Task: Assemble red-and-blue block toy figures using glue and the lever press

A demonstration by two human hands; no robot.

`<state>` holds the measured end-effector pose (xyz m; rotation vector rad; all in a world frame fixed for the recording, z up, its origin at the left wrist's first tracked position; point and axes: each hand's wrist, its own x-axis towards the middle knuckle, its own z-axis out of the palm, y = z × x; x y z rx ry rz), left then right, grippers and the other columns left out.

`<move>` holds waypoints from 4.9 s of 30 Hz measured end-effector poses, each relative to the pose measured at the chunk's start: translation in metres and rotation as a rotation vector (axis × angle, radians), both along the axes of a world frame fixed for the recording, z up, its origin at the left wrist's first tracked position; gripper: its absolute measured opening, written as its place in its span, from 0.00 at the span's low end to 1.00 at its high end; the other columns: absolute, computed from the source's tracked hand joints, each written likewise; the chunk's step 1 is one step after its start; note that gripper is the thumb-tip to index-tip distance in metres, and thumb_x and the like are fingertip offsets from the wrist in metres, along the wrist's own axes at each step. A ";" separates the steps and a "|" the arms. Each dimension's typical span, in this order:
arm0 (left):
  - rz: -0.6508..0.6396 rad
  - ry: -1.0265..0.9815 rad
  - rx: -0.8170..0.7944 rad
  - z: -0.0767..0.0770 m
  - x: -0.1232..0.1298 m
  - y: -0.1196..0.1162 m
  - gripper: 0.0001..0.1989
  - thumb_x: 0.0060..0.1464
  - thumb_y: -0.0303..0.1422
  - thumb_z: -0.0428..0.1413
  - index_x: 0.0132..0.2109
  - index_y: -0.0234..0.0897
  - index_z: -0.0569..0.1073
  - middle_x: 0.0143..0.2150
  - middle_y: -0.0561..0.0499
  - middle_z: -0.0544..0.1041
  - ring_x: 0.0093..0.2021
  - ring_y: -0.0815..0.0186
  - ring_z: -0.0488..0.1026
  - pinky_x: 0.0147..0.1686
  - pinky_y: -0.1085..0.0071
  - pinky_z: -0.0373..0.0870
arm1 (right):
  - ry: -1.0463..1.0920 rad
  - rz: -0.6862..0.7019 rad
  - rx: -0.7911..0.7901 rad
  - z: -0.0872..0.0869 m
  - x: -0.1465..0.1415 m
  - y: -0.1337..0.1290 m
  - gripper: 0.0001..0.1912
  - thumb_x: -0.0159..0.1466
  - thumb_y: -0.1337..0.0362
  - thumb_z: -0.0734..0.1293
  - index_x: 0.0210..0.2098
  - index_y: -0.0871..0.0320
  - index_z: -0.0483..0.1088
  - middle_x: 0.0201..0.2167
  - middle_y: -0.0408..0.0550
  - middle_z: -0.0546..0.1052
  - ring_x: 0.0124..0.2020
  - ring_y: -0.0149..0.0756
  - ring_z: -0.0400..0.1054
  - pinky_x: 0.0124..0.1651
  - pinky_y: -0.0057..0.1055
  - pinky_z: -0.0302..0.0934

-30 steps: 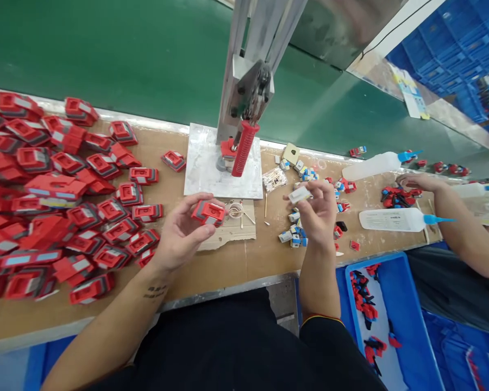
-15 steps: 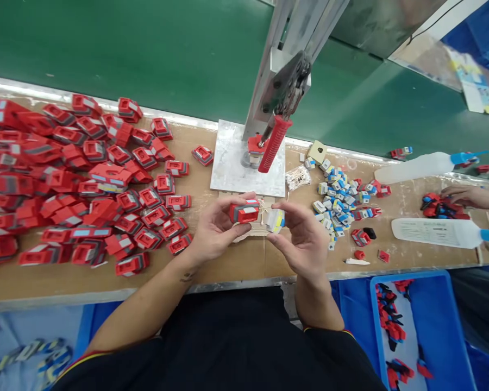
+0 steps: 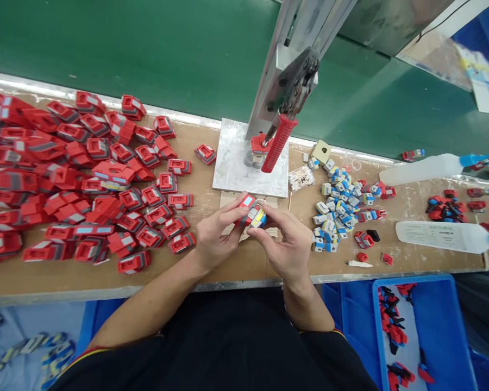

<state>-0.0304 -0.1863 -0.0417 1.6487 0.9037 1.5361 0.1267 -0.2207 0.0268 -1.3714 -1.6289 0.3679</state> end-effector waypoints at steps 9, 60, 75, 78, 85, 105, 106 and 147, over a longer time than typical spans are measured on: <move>-0.209 -0.216 0.021 0.008 0.000 -0.011 0.33 0.58 0.35 0.71 0.68 0.41 0.73 0.69 0.33 0.78 0.70 0.42 0.77 0.66 0.50 0.80 | -0.112 -0.050 0.210 -0.016 -0.005 -0.009 0.27 0.65 0.60 0.80 0.62 0.47 0.78 0.45 0.52 0.89 0.40 0.48 0.87 0.43 0.42 0.86; -0.609 0.957 -0.067 0.069 -0.013 0.195 0.23 0.40 0.32 0.70 0.47 0.45 0.87 0.70 0.42 0.74 0.35 0.62 0.78 0.51 0.59 0.76 | -0.033 0.582 -0.271 0.023 0.055 0.114 0.20 0.68 0.45 0.73 0.52 0.51 0.76 0.51 0.50 0.80 0.49 0.38 0.75 0.49 0.36 0.75; -0.685 1.032 0.064 0.069 -0.019 0.199 0.24 0.59 0.38 0.64 0.62 0.45 0.82 0.61 0.43 0.75 0.50 0.59 0.79 0.57 0.62 0.73 | 0.375 0.600 0.092 0.156 0.052 0.170 0.50 0.63 0.44 0.76 0.74 0.44 0.48 0.63 0.45 0.79 0.57 0.38 0.79 0.56 0.32 0.77; -0.690 0.962 0.049 0.074 -0.028 0.194 0.24 0.59 0.39 0.64 0.61 0.43 0.82 0.56 0.44 0.77 0.48 0.60 0.79 0.55 0.63 0.75 | 0.253 0.374 0.179 0.122 0.061 0.158 0.38 0.66 0.40 0.73 0.70 0.40 0.61 0.62 0.44 0.77 0.55 0.39 0.78 0.51 0.35 0.77; -0.741 0.633 -0.122 0.079 -0.067 0.137 0.20 0.57 0.42 0.68 0.55 0.43 0.85 0.55 0.43 0.82 0.55 0.54 0.81 0.49 0.64 0.81 | 0.230 0.247 -0.182 0.006 0.052 0.074 0.24 0.67 0.48 0.74 0.55 0.54 0.74 0.48 0.50 0.82 0.39 0.34 0.76 0.36 0.32 0.72; -0.736 -0.032 -0.474 0.080 -0.055 0.058 0.35 0.49 0.32 0.77 0.58 0.48 0.67 0.64 0.42 0.78 0.46 0.58 0.87 0.40 0.70 0.85 | 0.099 0.115 0.294 -0.007 0.041 0.012 0.33 0.69 0.68 0.73 0.70 0.44 0.62 0.45 0.46 0.84 0.45 0.39 0.82 0.44 0.38 0.82; -0.690 -0.014 -0.480 0.081 -0.058 0.057 0.34 0.48 0.32 0.77 0.57 0.46 0.69 0.61 0.42 0.80 0.47 0.56 0.88 0.41 0.70 0.85 | -0.035 0.117 0.421 -0.005 0.046 0.010 0.35 0.69 0.71 0.72 0.70 0.42 0.61 0.46 0.47 0.85 0.45 0.41 0.81 0.43 0.40 0.83; -0.242 -0.036 -0.584 0.055 -0.054 0.086 0.38 0.49 0.42 0.77 0.63 0.41 0.72 0.53 0.43 0.84 0.53 0.54 0.85 0.56 0.56 0.85 | -0.904 0.089 -0.480 0.009 0.157 0.276 0.40 0.60 0.79 0.65 0.73 0.66 0.62 0.55 0.67 0.83 0.54 0.54 0.75 0.59 0.45 0.67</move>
